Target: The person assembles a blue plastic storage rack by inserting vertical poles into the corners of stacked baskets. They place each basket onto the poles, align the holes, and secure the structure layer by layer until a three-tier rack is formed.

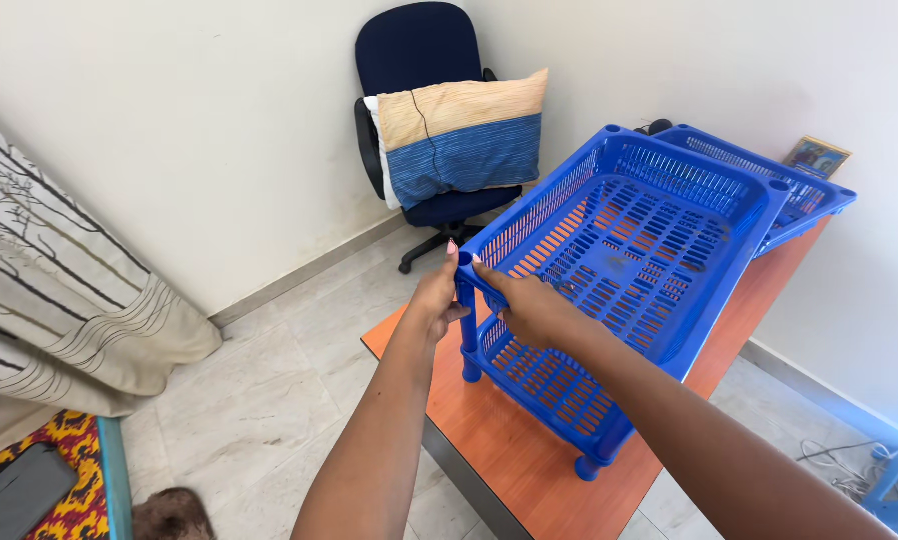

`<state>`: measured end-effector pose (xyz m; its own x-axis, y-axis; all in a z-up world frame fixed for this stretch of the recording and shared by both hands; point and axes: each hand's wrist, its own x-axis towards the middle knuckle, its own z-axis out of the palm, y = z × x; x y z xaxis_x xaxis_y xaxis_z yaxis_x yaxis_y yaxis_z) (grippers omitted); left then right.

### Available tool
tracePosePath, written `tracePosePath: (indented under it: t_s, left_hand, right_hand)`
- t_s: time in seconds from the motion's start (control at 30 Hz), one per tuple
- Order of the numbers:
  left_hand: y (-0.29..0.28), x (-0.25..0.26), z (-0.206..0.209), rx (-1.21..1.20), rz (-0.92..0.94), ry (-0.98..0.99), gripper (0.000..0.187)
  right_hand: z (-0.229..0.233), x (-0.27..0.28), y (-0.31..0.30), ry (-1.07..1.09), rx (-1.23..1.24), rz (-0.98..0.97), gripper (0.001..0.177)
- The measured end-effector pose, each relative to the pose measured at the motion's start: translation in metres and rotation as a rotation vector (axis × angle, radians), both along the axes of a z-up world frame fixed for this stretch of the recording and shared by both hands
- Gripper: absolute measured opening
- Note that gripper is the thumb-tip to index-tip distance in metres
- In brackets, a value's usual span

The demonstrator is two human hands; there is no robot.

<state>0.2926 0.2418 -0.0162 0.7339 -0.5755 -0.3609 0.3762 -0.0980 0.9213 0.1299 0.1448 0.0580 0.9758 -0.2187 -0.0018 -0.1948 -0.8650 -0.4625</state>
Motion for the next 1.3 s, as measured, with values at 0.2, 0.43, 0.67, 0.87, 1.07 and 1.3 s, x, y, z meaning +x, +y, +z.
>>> tracePosePath:
  t_s: [0.2, 0.43, 0.67, 0.87, 1.07, 1.3]
  left_hand:
    - [0.0, 0.014, 0.002, 0.105, -0.02, -0.047, 0.062]
    - [-0.003, 0.008, -0.014, 0.181, 0.076, -0.207, 0.063]
    - [-0.014, 0.015, 0.03, 0.423, -0.048, -0.374, 0.057]
    - [-0.088, 0.012, 0.086, 0.528, -0.069, -0.996, 0.064]
    - [-0.186, -0.006, 0.094, 0.535, -0.399, -1.399, 0.092]
    - [-0.287, 0.023, 0.067, 0.692, -0.409, -1.493, 0.089]
  right_hand:
    - [0.008, 0.003, 0.0, -0.016, -0.014, -0.017, 0.074]
    - [0.001, -0.009, 0.013, -0.055, 0.04, -0.059, 0.072]
    - [-0.003, -0.004, -0.007, -0.11, 0.091, 0.044, 0.059]
    - [0.007, 0.005, -0.103, -0.465, -0.105, -0.025, 0.068]
    - [0.023, -0.001, -0.222, -0.376, -0.379, -0.081, 0.079]
    - [0.003, 0.036, -0.327, -0.077, -0.434, -0.156, 0.079]
